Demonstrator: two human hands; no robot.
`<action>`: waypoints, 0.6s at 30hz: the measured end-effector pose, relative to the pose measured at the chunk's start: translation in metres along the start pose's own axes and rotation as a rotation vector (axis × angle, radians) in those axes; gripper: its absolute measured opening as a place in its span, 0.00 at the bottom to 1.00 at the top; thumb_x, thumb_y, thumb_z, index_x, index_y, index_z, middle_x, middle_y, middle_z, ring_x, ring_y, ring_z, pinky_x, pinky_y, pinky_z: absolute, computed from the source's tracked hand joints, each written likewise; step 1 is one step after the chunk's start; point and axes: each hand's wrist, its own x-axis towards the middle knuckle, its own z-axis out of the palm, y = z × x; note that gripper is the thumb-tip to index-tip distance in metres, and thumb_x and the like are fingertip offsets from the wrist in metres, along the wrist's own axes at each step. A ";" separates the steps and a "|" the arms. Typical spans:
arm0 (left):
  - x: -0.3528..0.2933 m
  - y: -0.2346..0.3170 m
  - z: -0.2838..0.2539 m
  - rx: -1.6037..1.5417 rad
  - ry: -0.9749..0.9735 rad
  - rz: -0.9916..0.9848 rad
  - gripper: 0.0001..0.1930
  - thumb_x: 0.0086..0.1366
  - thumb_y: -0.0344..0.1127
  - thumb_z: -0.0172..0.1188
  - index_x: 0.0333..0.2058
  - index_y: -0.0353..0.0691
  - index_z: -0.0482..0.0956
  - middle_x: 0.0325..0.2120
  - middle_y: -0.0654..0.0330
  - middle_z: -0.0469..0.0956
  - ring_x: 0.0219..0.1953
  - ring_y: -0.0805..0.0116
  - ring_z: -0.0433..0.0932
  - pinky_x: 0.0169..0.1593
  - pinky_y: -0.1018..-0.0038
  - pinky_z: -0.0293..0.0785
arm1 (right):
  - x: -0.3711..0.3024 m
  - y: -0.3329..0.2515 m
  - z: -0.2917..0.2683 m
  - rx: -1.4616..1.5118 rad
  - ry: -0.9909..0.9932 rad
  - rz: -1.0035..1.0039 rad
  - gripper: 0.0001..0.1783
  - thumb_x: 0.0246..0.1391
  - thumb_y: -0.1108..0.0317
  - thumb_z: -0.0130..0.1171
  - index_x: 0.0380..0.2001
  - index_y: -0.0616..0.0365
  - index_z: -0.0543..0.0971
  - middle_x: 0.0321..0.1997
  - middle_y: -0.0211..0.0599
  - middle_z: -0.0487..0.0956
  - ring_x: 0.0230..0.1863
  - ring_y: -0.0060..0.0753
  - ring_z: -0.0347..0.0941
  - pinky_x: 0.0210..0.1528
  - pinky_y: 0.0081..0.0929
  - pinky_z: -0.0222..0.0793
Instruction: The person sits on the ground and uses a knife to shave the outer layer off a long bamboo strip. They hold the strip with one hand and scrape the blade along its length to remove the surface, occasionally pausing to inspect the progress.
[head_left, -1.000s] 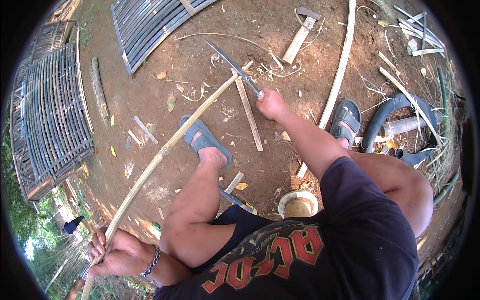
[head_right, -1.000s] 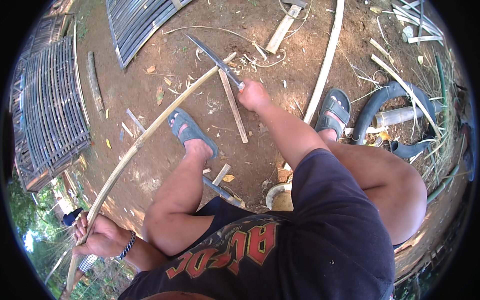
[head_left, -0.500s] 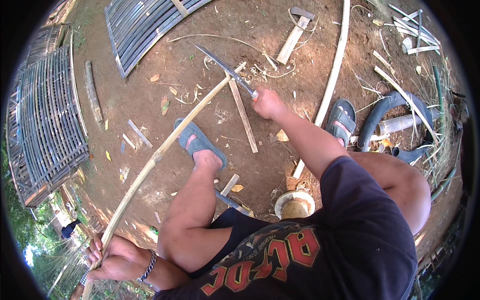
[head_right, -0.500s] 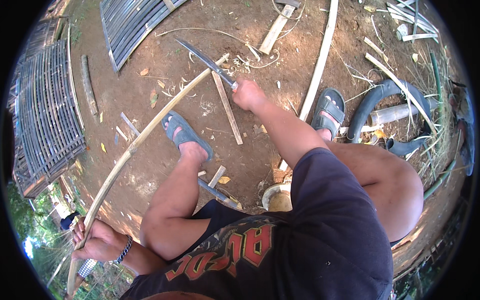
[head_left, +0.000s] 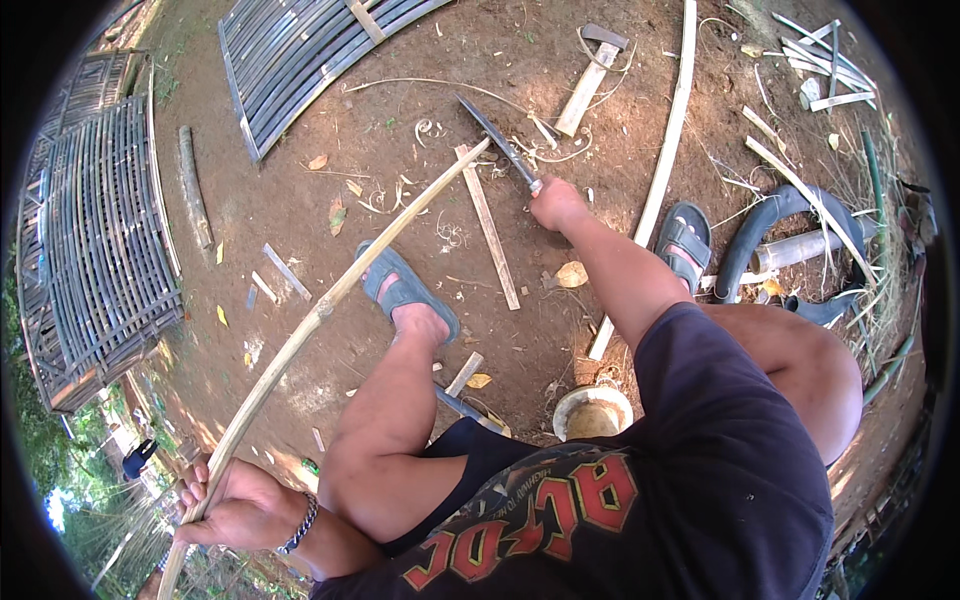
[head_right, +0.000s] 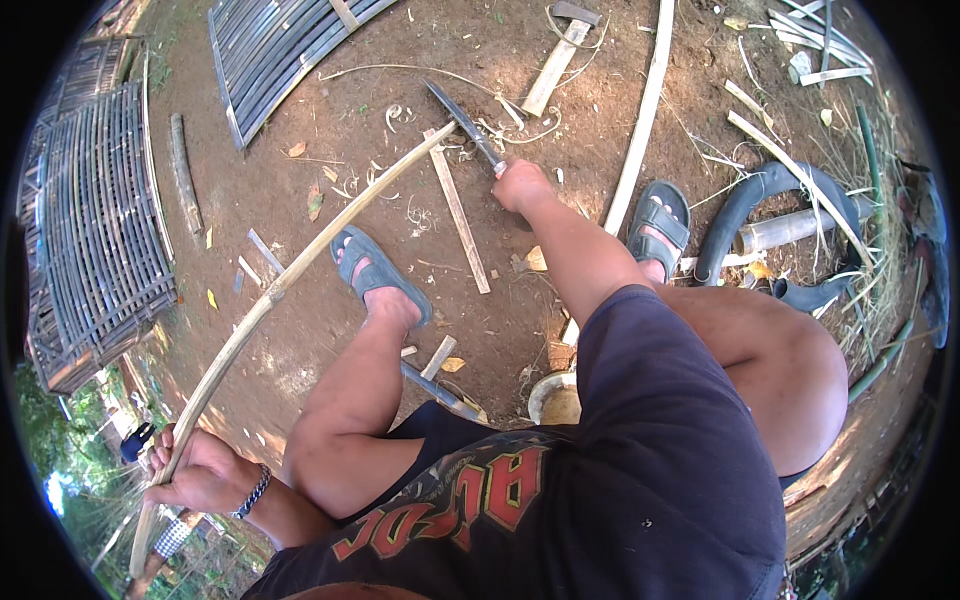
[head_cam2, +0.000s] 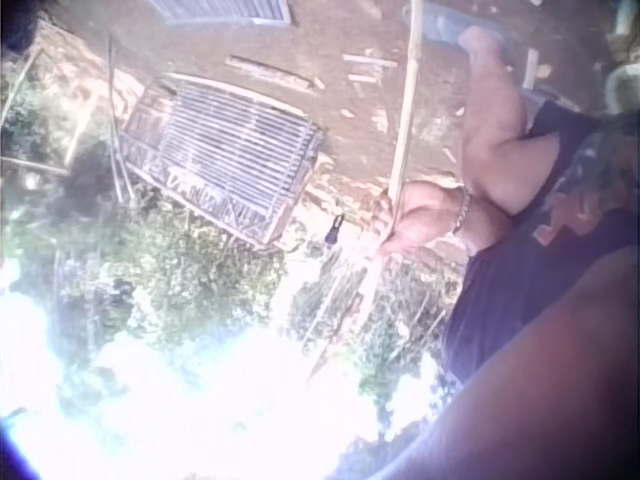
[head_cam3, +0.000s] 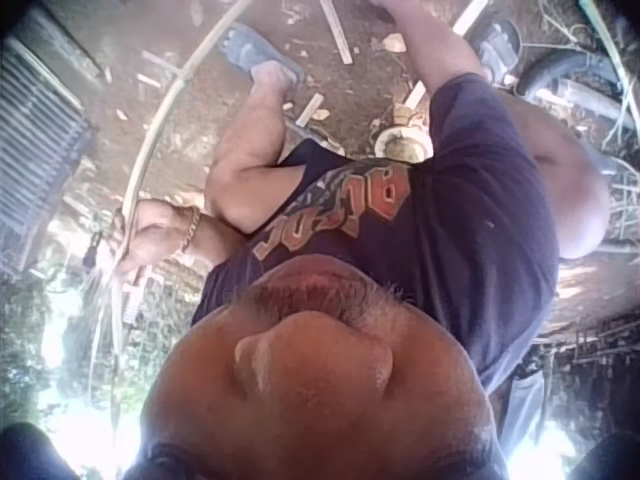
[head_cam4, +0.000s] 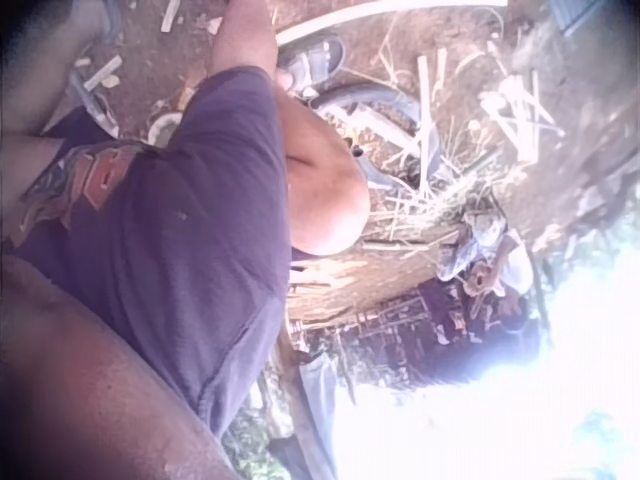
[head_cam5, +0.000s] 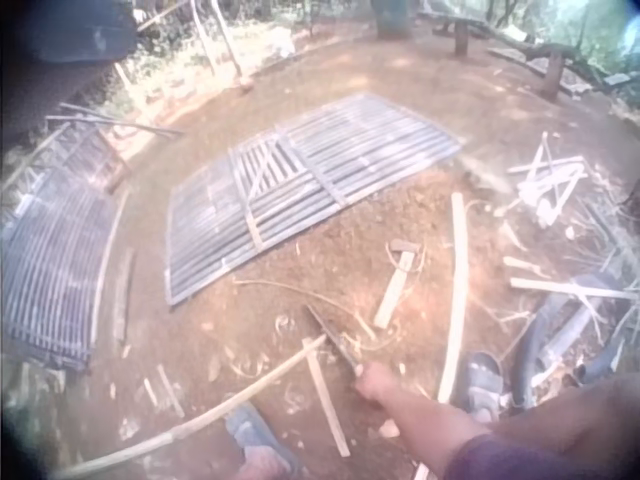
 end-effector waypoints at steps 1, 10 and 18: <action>-0.002 0.000 0.002 0.017 0.031 0.008 0.22 0.68 0.56 0.52 0.31 0.40 0.72 0.22 0.61 0.71 0.28 0.66 0.72 0.40 0.69 0.72 | -0.005 -0.003 0.001 0.002 -0.017 -0.022 0.21 0.52 0.63 0.57 0.49 0.59 0.75 0.46 0.56 0.79 0.50 0.56 0.76 0.55 0.44 0.71; 0.007 0.024 -0.026 0.054 0.188 0.045 0.19 0.71 0.53 0.49 0.37 0.41 0.72 0.21 0.62 0.68 0.26 0.68 0.69 0.33 0.71 0.68 | -0.109 -0.071 0.007 0.025 -0.198 -0.324 0.17 0.52 0.65 0.57 0.44 0.60 0.74 0.42 0.56 0.80 0.47 0.56 0.77 0.51 0.47 0.72; 0.010 0.019 -0.043 -0.094 0.133 0.030 0.29 0.68 0.66 0.45 0.28 0.42 0.69 0.19 0.62 0.64 0.19 0.71 0.60 0.25 0.76 0.58 | -0.100 -0.053 0.016 -0.007 -0.157 -0.361 0.12 0.51 0.66 0.56 0.39 0.56 0.75 0.39 0.53 0.81 0.44 0.57 0.77 0.48 0.47 0.73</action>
